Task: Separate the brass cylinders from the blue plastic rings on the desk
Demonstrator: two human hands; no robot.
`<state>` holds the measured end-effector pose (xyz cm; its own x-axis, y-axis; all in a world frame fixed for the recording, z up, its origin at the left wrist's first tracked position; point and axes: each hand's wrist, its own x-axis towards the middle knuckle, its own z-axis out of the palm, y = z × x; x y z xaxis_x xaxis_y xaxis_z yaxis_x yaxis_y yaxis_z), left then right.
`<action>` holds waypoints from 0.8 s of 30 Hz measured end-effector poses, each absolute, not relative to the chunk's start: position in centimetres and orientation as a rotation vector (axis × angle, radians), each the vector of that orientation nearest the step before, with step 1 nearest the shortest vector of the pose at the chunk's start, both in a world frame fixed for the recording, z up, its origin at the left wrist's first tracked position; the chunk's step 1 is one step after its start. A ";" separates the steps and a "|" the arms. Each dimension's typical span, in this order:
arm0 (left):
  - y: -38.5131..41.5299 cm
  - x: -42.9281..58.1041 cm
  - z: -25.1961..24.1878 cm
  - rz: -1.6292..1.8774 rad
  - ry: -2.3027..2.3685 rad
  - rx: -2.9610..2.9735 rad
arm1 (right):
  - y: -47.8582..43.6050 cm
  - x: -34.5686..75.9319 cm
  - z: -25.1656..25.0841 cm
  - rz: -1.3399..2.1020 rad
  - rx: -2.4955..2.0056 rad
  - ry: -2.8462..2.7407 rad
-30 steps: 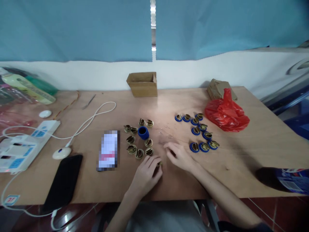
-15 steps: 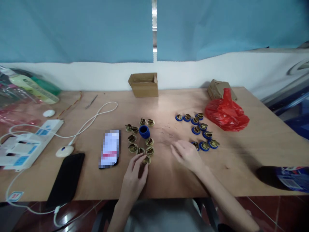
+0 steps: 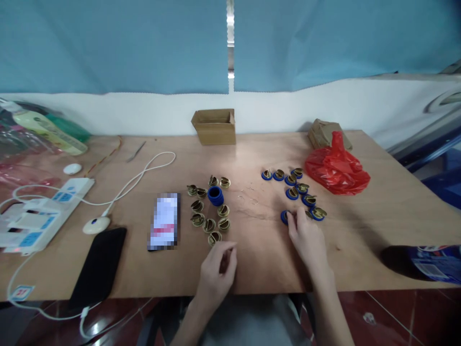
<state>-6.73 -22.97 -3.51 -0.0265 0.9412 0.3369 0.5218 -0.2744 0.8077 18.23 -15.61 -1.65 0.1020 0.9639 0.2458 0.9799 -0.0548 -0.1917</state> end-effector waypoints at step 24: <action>-22.4 -5.5 -4.8 1.042 1.221 1.341 | -21.9 9.7 -3.7 0.952 -1.278 -1.649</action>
<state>-5.55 -22.39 -4.83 0.1182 0.9926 -0.0279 0.1283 0.0126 0.9917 9.71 -21.91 -3.68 -0.1452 0.9772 0.1551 0.3545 0.1977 -0.9139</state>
